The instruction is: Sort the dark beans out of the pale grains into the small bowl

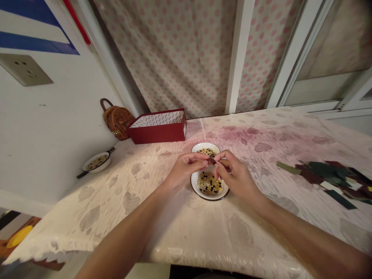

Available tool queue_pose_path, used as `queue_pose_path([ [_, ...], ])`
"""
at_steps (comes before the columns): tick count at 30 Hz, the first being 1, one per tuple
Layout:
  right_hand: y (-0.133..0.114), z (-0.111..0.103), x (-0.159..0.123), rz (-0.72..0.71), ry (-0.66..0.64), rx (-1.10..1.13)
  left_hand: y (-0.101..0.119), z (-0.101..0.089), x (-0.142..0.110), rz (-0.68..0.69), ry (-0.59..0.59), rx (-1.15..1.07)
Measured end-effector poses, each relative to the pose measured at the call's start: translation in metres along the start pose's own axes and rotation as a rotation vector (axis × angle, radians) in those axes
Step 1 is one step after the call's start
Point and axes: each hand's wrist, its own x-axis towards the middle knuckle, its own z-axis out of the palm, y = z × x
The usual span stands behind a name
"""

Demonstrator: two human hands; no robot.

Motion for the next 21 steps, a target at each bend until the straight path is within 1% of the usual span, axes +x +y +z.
queue_pose_path([
  [5,-0.0011,-0.0006,-0.0012,-0.007,-0.008,-0.014,-0.0018,-0.0009,0.0005,0.004,-0.007,0.024],
  [12,-0.0025,-0.0017,-0.0011,-0.025,-0.023,-0.078,-0.0011,0.0002,-0.0007,0.087,-0.043,0.069],
  [16,-0.0021,-0.0013,-0.0018,-0.026,-0.014,-0.086,0.0011,0.0014,-0.0023,0.112,-0.073,0.093],
  [21,-0.0006,-0.0021,-0.0006,-0.028,-0.010,-0.083,0.0019,0.0021,-0.0032,0.133,-0.078,0.145],
])
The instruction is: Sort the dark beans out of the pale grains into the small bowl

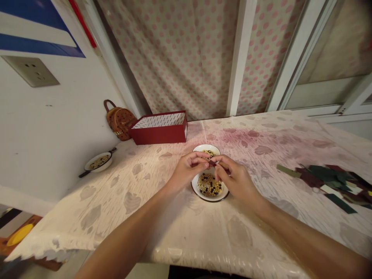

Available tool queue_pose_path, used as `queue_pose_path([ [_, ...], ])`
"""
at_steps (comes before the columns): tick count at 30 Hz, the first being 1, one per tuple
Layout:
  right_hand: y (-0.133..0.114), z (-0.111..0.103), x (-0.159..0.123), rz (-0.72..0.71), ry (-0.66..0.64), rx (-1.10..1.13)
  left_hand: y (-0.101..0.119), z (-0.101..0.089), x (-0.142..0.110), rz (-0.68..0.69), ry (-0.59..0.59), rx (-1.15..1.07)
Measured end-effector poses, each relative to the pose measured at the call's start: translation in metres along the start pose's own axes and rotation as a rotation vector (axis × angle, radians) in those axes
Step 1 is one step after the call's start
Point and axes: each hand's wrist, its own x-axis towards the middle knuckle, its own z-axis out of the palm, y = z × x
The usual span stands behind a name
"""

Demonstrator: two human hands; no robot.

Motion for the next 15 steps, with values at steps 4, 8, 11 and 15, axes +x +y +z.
queue_pose_path([
  [4,-0.0002,-0.0004,0.0005,0.011,0.007,0.017,-0.0022,0.0000,0.0004,0.023,-0.009,0.031],
  [8,-0.0004,-0.0006,0.0011,0.022,0.004,0.033,-0.0031,-0.0001,0.0006,0.036,-0.013,0.040],
  [11,0.0000,-0.0008,0.0018,0.020,0.000,0.042,-0.0035,-0.0004,0.0008,0.040,-0.018,0.030],
  [15,0.0012,-0.0011,0.0021,0.020,0.001,0.058,-0.0048,-0.0007,0.0013,0.029,-0.027,0.013],
])
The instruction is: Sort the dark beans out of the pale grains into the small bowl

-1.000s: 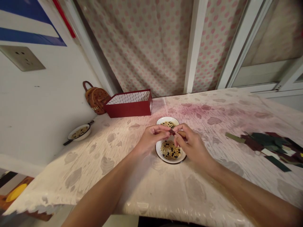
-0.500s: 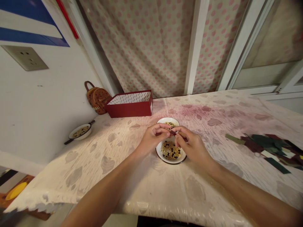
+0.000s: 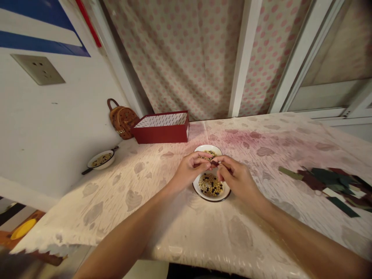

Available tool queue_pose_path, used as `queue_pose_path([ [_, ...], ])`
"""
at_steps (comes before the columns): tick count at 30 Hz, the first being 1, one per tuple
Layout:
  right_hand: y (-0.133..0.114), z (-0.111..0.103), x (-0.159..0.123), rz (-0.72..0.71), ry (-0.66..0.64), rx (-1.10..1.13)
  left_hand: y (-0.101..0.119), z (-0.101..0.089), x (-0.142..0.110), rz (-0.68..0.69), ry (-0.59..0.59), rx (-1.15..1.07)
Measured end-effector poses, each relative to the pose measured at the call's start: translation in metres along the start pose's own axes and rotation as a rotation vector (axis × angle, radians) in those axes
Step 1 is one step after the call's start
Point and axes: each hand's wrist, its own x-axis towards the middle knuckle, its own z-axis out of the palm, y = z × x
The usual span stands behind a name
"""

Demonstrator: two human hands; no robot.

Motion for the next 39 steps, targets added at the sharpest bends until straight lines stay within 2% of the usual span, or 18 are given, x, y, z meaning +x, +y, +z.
queue_pose_path([
  [16,0.005,0.002,0.000,-0.015,-0.011,-0.039,-0.003,0.001,0.001,0.034,0.011,0.069],
  [30,0.003,0.003,0.000,0.005,-0.011,-0.081,-0.003,0.009,-0.002,0.070,0.083,0.184],
  [35,0.002,0.003,-0.001,0.000,-0.015,-0.094,-0.001,0.008,0.000,0.066,0.133,0.184],
  [39,0.002,0.003,-0.001,0.017,-0.015,-0.074,-0.005,0.001,0.013,0.161,0.219,0.252],
])
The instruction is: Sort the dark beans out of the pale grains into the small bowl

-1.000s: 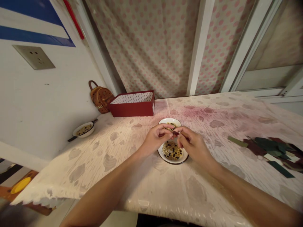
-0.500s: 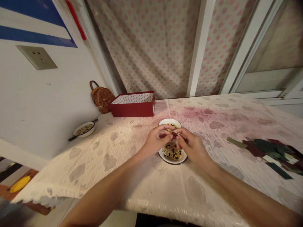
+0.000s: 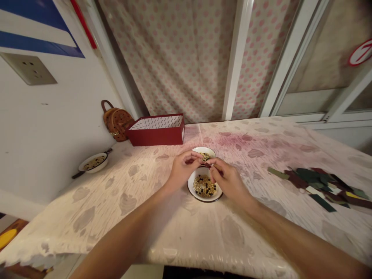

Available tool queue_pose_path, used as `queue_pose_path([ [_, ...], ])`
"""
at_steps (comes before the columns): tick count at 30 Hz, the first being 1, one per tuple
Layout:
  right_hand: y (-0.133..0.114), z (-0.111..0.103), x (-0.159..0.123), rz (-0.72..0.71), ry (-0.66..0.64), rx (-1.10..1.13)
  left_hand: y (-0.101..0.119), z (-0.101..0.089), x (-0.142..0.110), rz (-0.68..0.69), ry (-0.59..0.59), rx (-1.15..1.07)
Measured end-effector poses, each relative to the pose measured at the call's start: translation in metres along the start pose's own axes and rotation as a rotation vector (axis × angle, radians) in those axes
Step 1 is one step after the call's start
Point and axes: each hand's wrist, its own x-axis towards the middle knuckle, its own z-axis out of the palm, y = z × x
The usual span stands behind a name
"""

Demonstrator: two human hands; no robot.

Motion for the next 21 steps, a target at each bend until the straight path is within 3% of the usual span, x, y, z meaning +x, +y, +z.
queue_pose_path([
  [3,-0.001,-0.001,0.001,0.016,0.027,0.002,-0.008,-0.003,0.013,0.098,0.031,0.199],
  [6,-0.004,-0.003,0.002,0.019,0.045,-0.007,-0.012,-0.006,0.019,0.169,-0.026,0.378],
  [11,-0.005,-0.003,0.003,-0.002,0.064,0.023,0.001,-0.009,0.005,0.271,-0.131,0.617],
  [13,-0.003,-0.002,0.002,-0.008,0.077,0.028,0.009,-0.009,-0.003,0.256,-0.153,0.644],
  [15,-0.002,-0.002,0.002,-0.016,0.075,0.029,0.016,-0.008,-0.009,0.282,-0.076,0.624],
  [18,-0.002,-0.002,0.000,-0.049,0.036,0.040,0.023,-0.005,-0.014,0.431,0.032,0.614],
  [21,-0.004,-0.002,-0.001,-0.114,0.007,0.008,0.025,-0.001,-0.016,0.547,0.006,0.599],
])
